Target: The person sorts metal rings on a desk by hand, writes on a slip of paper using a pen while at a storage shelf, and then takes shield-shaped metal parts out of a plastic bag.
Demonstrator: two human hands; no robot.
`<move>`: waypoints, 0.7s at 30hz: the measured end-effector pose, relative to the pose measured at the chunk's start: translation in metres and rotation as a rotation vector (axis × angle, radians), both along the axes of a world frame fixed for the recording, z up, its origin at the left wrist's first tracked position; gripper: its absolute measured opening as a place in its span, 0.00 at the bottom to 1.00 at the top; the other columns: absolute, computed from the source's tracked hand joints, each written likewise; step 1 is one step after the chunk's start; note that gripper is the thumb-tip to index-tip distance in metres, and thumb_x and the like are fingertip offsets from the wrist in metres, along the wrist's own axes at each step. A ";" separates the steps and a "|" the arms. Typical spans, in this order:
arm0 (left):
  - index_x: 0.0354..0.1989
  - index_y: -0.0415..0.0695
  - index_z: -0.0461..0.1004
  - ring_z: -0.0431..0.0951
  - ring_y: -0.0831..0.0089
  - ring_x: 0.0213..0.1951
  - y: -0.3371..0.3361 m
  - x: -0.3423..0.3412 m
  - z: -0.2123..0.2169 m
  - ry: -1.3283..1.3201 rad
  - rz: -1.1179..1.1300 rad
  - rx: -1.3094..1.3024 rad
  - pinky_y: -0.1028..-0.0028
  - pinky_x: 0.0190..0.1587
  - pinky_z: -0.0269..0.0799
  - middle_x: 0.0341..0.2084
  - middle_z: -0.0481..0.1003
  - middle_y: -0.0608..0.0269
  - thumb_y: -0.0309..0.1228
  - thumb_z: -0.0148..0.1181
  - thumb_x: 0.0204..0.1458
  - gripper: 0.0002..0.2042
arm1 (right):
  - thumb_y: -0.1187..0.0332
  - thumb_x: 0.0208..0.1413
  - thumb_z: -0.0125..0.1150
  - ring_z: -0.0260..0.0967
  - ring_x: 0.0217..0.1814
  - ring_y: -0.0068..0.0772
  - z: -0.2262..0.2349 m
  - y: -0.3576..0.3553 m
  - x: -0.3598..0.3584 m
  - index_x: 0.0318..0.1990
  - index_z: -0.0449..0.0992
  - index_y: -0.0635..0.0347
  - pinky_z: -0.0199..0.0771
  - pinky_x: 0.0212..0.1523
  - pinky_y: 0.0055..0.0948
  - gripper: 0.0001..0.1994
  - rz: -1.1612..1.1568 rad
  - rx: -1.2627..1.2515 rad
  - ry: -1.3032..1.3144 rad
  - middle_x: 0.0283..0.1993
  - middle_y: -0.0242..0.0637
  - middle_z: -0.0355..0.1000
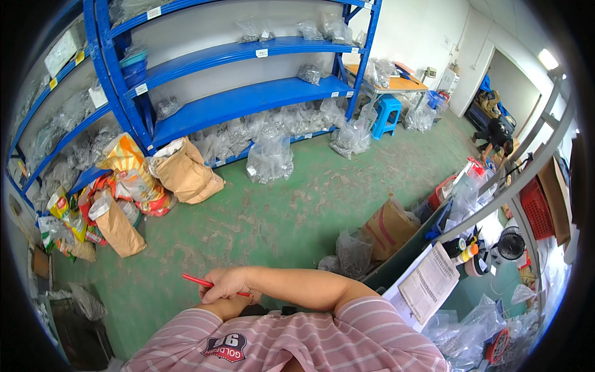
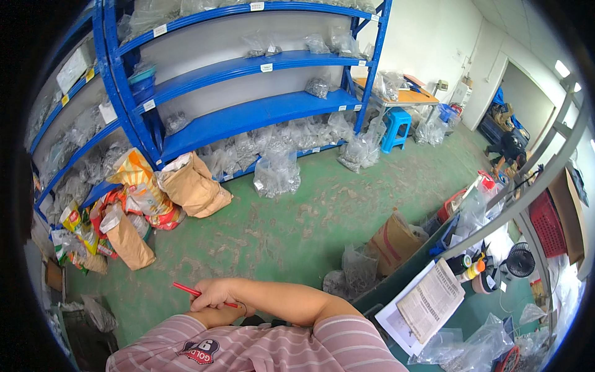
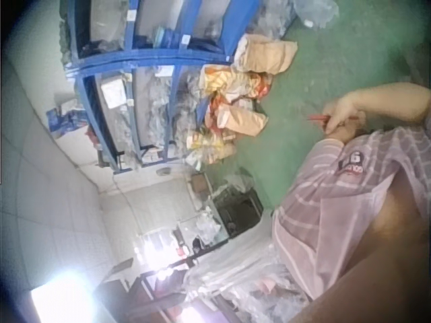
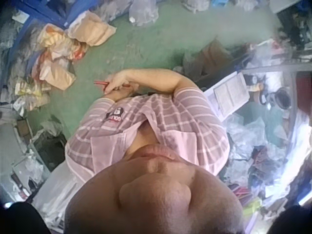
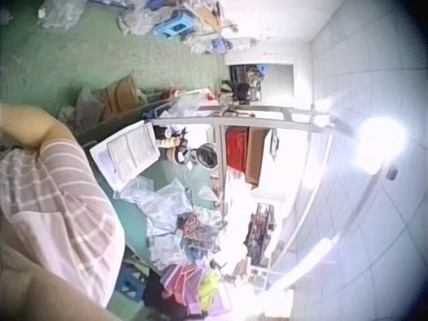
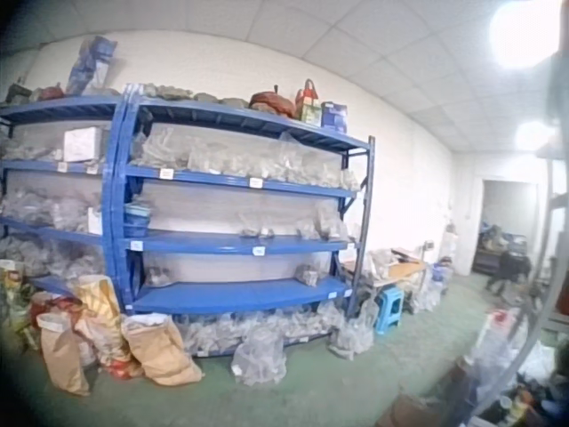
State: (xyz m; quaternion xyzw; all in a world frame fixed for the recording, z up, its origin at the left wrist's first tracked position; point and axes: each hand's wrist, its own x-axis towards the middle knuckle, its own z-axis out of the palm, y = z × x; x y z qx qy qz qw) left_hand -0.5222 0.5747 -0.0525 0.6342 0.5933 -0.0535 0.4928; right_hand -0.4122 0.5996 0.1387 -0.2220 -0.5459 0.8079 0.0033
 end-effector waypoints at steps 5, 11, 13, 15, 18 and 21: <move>0.28 0.42 0.74 0.72 0.72 0.28 0.109 -0.007 -0.003 -0.043 -0.029 0.040 0.74 0.29 0.66 0.24 0.73 0.62 0.40 0.52 0.53 0.14 | 0.65 0.45 0.60 0.51 0.14 0.12 -0.017 0.108 -0.002 0.28 0.70 0.55 0.48 0.12 0.17 0.07 0.050 0.001 -0.004 0.18 0.20 0.58; 0.28 0.42 0.75 0.73 0.71 0.29 0.256 0.010 0.001 -0.089 -0.199 0.093 0.73 0.30 0.66 0.24 0.73 0.61 0.40 0.51 0.53 0.14 | 0.65 0.44 0.58 0.53 0.15 0.13 0.006 0.224 -0.012 0.26 0.70 0.55 0.51 0.14 0.17 0.06 -0.182 0.037 -0.072 0.18 0.21 0.59; 0.28 0.42 0.75 0.73 0.70 0.29 0.298 0.031 0.007 -0.119 -0.271 0.099 0.73 0.30 0.66 0.24 0.73 0.61 0.40 0.51 0.53 0.14 | 0.65 0.44 0.58 0.56 0.17 0.14 -0.022 0.270 0.003 0.26 0.70 0.56 0.53 0.15 0.18 0.06 -0.122 0.110 -0.040 0.19 0.22 0.61; 0.28 0.42 0.75 0.73 0.70 0.29 0.337 0.038 0.016 -0.124 -0.291 0.113 0.72 0.30 0.66 0.24 0.74 0.61 0.40 0.51 0.53 0.14 | 0.66 0.42 0.58 0.58 0.22 0.16 -0.003 0.308 0.016 0.26 0.70 0.58 0.57 0.20 0.19 0.07 -0.025 0.057 -0.130 0.21 0.25 0.64; 0.28 0.42 0.75 0.73 0.69 0.29 0.388 0.078 0.023 -0.160 -0.369 0.120 0.72 0.31 0.66 0.25 0.74 0.60 0.40 0.51 0.52 0.14 | 0.67 0.41 0.58 0.58 0.25 0.16 -0.033 0.337 0.040 0.26 0.69 0.59 0.58 0.24 0.18 0.07 -0.274 0.279 -0.181 0.23 0.27 0.64; 0.28 0.42 0.75 0.73 0.69 0.30 0.434 0.124 0.021 -0.186 -0.427 0.112 0.72 0.31 0.67 0.25 0.74 0.60 0.40 0.51 0.52 0.14 | 0.68 0.46 0.57 0.57 0.27 0.15 -0.036 0.374 0.085 0.27 0.68 0.56 0.59 0.25 0.17 0.05 -0.408 0.029 -0.087 0.24 0.23 0.62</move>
